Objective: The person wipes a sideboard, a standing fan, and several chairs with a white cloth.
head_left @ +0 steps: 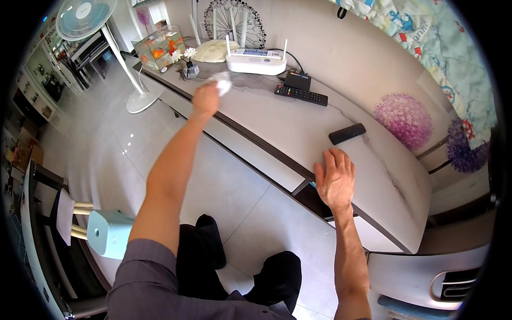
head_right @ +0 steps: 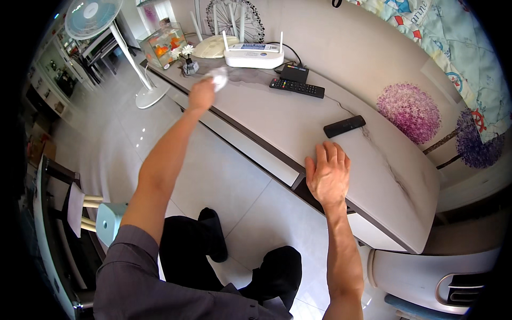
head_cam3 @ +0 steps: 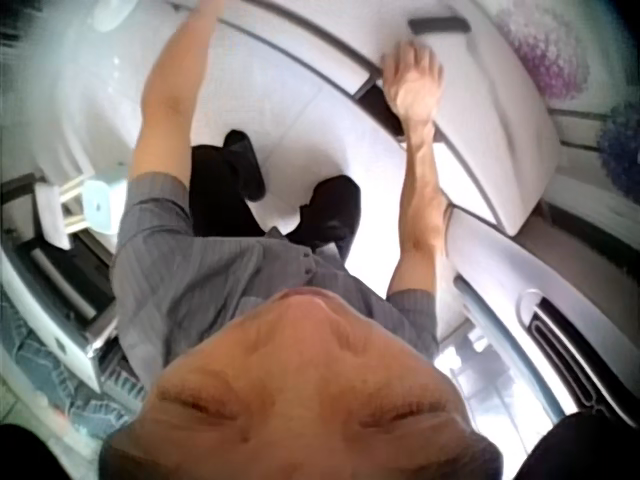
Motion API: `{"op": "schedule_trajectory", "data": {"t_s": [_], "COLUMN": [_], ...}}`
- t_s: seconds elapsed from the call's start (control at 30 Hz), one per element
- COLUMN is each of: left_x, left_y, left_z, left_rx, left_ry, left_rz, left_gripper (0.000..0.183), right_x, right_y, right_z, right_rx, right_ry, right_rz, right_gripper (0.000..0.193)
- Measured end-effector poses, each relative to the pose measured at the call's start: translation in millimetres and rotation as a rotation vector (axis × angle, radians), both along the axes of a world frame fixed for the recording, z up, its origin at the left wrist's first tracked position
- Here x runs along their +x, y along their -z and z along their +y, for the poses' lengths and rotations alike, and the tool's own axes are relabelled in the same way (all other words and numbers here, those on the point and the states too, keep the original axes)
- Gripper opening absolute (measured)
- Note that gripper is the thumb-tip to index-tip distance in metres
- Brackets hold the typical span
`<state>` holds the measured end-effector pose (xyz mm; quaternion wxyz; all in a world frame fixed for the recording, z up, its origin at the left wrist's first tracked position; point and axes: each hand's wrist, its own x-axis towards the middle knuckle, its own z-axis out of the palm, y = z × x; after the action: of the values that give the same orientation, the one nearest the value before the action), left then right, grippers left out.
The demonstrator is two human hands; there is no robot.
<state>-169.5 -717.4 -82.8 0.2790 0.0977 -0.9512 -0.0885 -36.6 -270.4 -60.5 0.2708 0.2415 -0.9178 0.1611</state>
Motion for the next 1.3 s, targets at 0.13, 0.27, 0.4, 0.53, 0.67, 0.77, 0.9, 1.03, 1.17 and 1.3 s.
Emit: {"op": "schedule_trajectory", "data": {"t_s": [0.13,0.27,0.4,0.53,0.67,0.77,0.9,1.03,1.17,1.3], "left_x": [-8.4,1.3,49.8,89.8,99.7,91.3,86.0,164.0,169.7,101.9], "left_y": [13.4,7.0,9.2,16.7,42.0,68.0,109.6,122.5,113.9,99.1], "left_z": [5.7,81.6,189.3,222.2,139.8,84.7,186.8,318.3,310.1,222.8], "left_rx": [-0.043,0.14,0.179,0.304,0.541,0.958,0.985,1.285,1.191,1.222], "left_ry": [0.161,0.426,0.619,0.583,0.212,-0.22,-0.213,0.139,0.196,0.044], "left_rz": [0.091,0.061,0.301,0.507,0.766,0.64,0.479,0.329,0.268,0.475], "left_gripper": [0.021,0.027,0.023,0.028,0.035,0.045,0.053,0.052,0.061,0.086], "right_x": [-0.3,0.8,1.8,3.9,3.6,2.1,0.7,1.2,0.8,0.2], "right_y": [-2.4,-3.5,-1.9,0.7,1.1,-0.3,-2.1,-4.0,-2.7,-1.9], "right_z": [-3.2,-4.9,-6.4,-6.4,-7.7,-9.4,-11.6,-13.5,-14.5,-14.4], "right_rx": [0.021,0.035,0.052,0.094,0.108,0.119,0.15,0.166,0.166,0.197], "right_ry": [0.02,0.016,0.016,0.015,0.038,0.053,0.068,0.055,0.059,0.067], "right_rz": [-0.034,-0.016,0.007,0.03,0.029,0.02,0.009,0.017,0.024,0.013], "right_gripper": [0.037,0.037,0.037,0.037,0.037,0.036,0.036,0.037,0.035,0.035]}}
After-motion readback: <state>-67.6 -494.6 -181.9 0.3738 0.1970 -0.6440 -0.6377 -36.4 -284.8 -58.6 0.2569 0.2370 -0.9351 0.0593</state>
